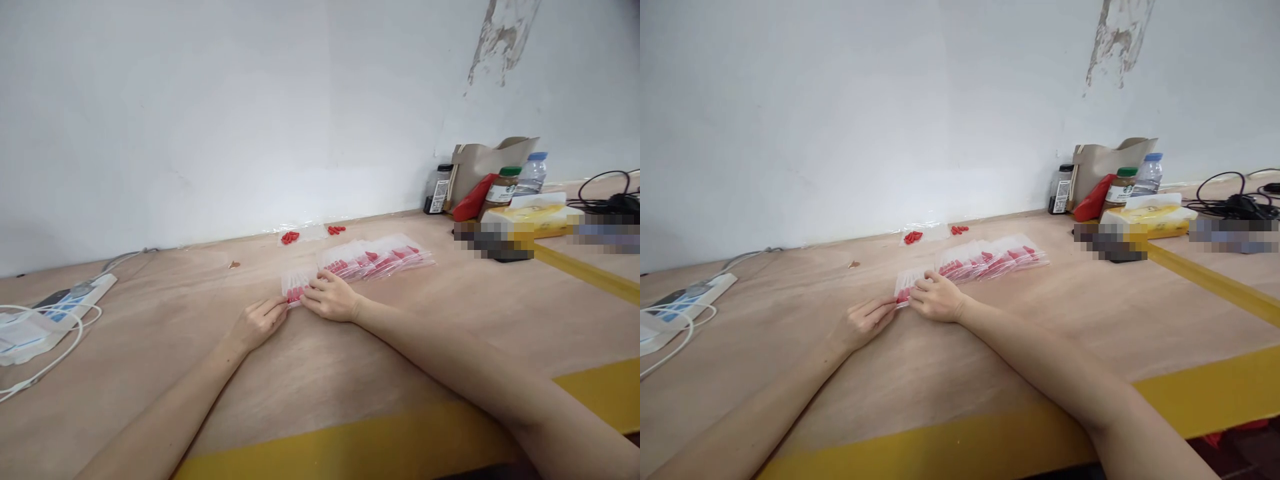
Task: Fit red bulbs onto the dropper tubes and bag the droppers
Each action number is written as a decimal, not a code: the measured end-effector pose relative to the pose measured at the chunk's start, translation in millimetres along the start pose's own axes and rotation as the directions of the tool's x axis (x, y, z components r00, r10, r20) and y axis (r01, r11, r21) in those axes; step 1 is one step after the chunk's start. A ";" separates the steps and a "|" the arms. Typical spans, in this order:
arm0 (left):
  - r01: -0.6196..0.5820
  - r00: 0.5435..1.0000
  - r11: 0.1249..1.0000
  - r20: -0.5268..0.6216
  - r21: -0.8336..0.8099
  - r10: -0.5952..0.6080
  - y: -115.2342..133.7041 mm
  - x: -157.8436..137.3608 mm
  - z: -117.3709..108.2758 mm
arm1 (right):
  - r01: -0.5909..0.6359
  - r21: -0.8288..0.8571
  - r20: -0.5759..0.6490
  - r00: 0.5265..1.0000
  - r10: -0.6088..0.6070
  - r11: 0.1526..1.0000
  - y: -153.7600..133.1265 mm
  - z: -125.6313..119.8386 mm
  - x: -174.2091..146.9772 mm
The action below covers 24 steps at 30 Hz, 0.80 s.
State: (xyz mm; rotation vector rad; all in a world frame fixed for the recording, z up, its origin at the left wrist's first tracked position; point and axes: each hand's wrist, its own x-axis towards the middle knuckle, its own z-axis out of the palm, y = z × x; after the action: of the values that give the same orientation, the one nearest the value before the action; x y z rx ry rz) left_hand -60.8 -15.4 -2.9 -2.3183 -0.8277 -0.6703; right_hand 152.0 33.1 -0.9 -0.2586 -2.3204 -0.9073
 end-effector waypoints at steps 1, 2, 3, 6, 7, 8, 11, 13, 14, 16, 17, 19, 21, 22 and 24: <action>-0.005 1.000 1.000 -0.003 0.005 0.005 -0.5 -1.0 0.7 | 0.017 0.000 0.002 1.000 -0.017 1.000 -2.5 3.3 5.4; -0.011 1.000 1.000 -0.003 0.009 0.012 -1.5 -2.3 1.4 | 0.032 0.003 0.005 0.999 -0.032 0.999 -4.6 6.5 10.2; -0.020 1.000 1.000 -0.002 0.015 0.020 -2.6 -3.7 2.0 | 0.046 0.006 0.006 0.999 -0.046 0.999 -6.3 9.5 14.2; -0.047 0.999 0.998 -0.005 0.030 0.047 -5.6 -6.5 1.9 | 0.076 0.006 -0.020 0.997 -0.075 0.997 -9.2 16.1 21.2; -0.054 0.999 0.998 -0.005 0.037 0.054 -6.0 -6.5 1.2 | 0.085 0.002 -0.038 0.996 -0.085 0.996 -9.5 17.2 22.1; -0.058 0.998 0.997 -0.001 0.047 0.059 -5.9 -6.0 0.1 | 0.097 -0.004 -0.056 0.994 -0.097 0.995 -9.7 17.8 22.5; -0.072 0.997 0.994 0.012 0.088 0.071 -3.8 -2.4 -3.9 | 0.140 -0.023 -0.082 0.987 -0.141 0.990 -9.5 17.4 22.8; -0.076 0.997 0.991 0.008 0.108 0.076 -1.9 0.0 -6.0 | 0.159 -0.032 -0.068 0.985 -0.160 0.987 -8.9 16.0 22.6; -0.077 0.997 0.991 0.002 0.112 0.077 -1.2 0.8 -6.6 | 0.164 -0.036 -0.056 0.985 -0.166 0.986 -8.4 15.2 22.1; -0.077 0.997 0.991 -0.011 0.105 0.078 -0.3 1.7 -7.0 | 0.170 -0.049 -0.043 0.984 -0.172 0.984 -6.4 13.3 19.9; -0.076 0.997 0.992 -0.021 0.097 0.078 -0.2 1.7 -6.8 | 0.167 -0.057 -0.044 0.984 -0.170 0.984 -5.0 12.2 18.0; -0.065 0.997 0.995 -0.046 0.079 0.069 -0.8 1.3 -6.1 | 0.143 -0.076 -0.052 0.988 -0.147 0.987 -1.1 9.4 12.5; -0.051 0.997 0.996 -0.060 0.068 0.055 -2.1 0.2 -5.5 | 0.100 -0.097 -0.063 0.992 -0.107 0.990 3.6 5.6 5.8; -0.045 0.997 0.997 -0.061 0.067 0.049 -2.9 -0.6 -5.4 | 0.081 -0.109 -0.065 0.994 -0.088 0.991 6.1 3.3 2.3; -0.039 0.997 0.997 -0.060 0.065 0.042 -4.9 -2.6 -6.0 | 0.052 -0.131 -0.067 0.996 -0.062 0.990 10.7 -2.0 -4.3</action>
State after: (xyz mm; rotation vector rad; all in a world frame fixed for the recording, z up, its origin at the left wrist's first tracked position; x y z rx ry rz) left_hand -67.4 -17.2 1.4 -2.2395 -0.7613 -0.6842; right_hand 160.5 39.9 3.4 -0.2109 -2.2171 -1.0796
